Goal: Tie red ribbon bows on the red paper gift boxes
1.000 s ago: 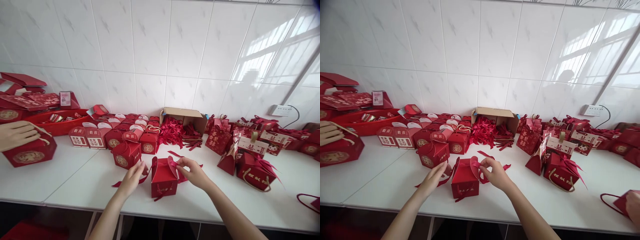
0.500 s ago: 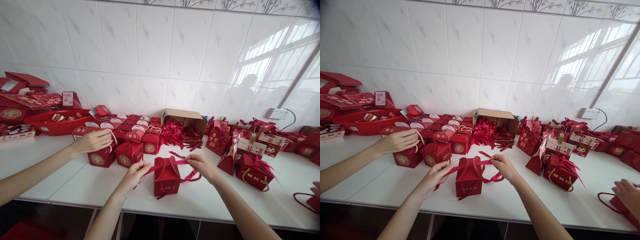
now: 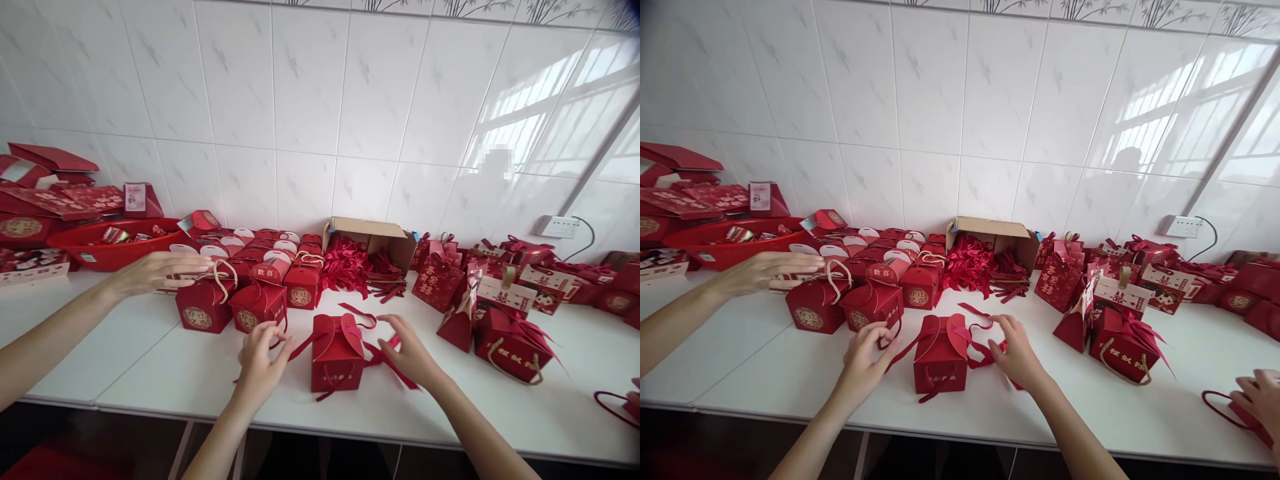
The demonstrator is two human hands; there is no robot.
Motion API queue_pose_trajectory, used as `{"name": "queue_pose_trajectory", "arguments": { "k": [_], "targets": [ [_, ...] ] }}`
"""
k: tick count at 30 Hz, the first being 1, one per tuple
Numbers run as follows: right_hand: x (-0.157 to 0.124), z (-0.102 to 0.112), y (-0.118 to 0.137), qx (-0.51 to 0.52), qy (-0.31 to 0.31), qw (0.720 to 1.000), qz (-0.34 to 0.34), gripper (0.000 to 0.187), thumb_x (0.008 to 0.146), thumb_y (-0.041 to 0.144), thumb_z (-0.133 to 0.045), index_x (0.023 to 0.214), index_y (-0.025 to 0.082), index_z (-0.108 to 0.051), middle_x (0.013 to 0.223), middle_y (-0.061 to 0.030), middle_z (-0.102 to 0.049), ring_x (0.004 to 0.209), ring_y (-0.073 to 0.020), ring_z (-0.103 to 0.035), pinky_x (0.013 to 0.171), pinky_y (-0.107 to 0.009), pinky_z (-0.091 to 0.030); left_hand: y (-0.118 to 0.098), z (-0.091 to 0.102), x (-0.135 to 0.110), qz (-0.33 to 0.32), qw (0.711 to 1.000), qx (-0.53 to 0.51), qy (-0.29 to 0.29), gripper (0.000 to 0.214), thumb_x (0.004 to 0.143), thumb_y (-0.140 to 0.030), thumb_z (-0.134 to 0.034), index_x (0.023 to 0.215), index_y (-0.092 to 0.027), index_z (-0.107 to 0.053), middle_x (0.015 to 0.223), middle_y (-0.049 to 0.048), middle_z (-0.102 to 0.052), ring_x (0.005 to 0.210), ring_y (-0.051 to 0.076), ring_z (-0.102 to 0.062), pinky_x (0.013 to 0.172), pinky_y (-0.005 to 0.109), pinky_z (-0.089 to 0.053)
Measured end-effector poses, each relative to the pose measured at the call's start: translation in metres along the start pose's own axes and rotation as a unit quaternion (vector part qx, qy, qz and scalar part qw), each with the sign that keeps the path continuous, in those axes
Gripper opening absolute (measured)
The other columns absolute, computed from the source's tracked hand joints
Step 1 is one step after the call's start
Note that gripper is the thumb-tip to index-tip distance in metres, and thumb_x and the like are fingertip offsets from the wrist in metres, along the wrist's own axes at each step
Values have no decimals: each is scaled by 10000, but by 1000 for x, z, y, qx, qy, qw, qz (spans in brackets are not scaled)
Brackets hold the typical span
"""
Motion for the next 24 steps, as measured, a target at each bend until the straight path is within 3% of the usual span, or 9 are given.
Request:
{"name": "queue_pose_trajectory", "arguments": {
  "k": [3,8,11,14,17,19,21,23,24],
  "targets": [
    [-13,18,13,-41,-59,997,25,244,834,385,-515,948,205,-634,918,-77,-649,804,-224,-575,714,-345,-449,-7,19,-22,-4,997,62,-38,288,794,-499,-525,773,-240,-649,949,78,-612,999,297,-528,917,443,-378],
    [-36,-38,14,32,203,977,-59,452,924,545,-378,881,205,-673,514,4,-535,526,-159,-500,555,-285,-381,-20,-20,-55,3,975,144,170,323,870,-482,-439,927,-350,-728,921,73,-617,984,315,-538,923,508,-339],
    [-43,-61,0,108,254,949,-154,548,910,620,-356,1241,225,-542,435,48,-494,472,-146,-465,517,-258,-334,-13,-28,-50,21,975,164,149,332,855,-454,-457,1020,-341,-722,885,94,-635,955,341,-531,923,558,-306],
    [-39,-68,-11,275,189,912,-239,630,876,642,-424,1379,270,-357,489,75,-506,393,-99,-319,432,-223,-220,3,-17,-37,81,991,91,62,368,820,-443,-525,1110,-279,-683,912,104,-669,1027,359,-520,1000,576,-225],
    [-30,-62,-8,484,57,843,-227,508,806,527,-637,1240,338,-454,759,52,-604,479,-69,-420,456,-202,-319,12,-15,-30,162,979,-120,33,339,833,-452,-551,1092,-257,-648,1008,87,-676,1065,306,-546,1026,484,-283],
    [-25,-57,-5,568,-6,798,-203,415,756,427,-731,1107,320,-537,915,38,-622,626,-75,-533,556,-202,-429,8,-23,-27,207,927,-310,50,254,855,-417,-549,992,-229,-651,1041,82,-670,1026,266,-588,954,410,-394],
    [-21,-55,-8,605,-53,769,-199,301,727,372,-767,944,270,-585,876,33,-616,701,-85,-569,605,-199,-469,1,-32,-25,256,843,-469,52,185,879,-337,-535,880,-192,-650,1006,80,-673,962,234,-629,842,352,-479],
    [-17,-52,-17,605,-95,764,-204,254,714,374,-772,801,243,-573,747,35,-581,682,-93,-571,597,-204,-482,1,-37,-24,312,768,-559,14,169,896,-252,-516,820,-172,-645,903,63,-674,863,197,-663,730,302,-523],
    [-14,-49,-19,584,-102,782,-195,262,724,408,-753,755,240,-555,700,34,-563,667,-101,-571,592,-216,-490,3,-38,-24,333,745,-578,-12,168,900,-217,-511,811,-170,-644,855,50,-668,808,177,-670,684,281,-531]
  ]
}}
Point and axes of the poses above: each hand's wrist, its own x-axis towards the middle knuckle, its own z-axis out of the back of the hand, y = z × x, the point moved 9 cm from there along x, towards the middle knuckle
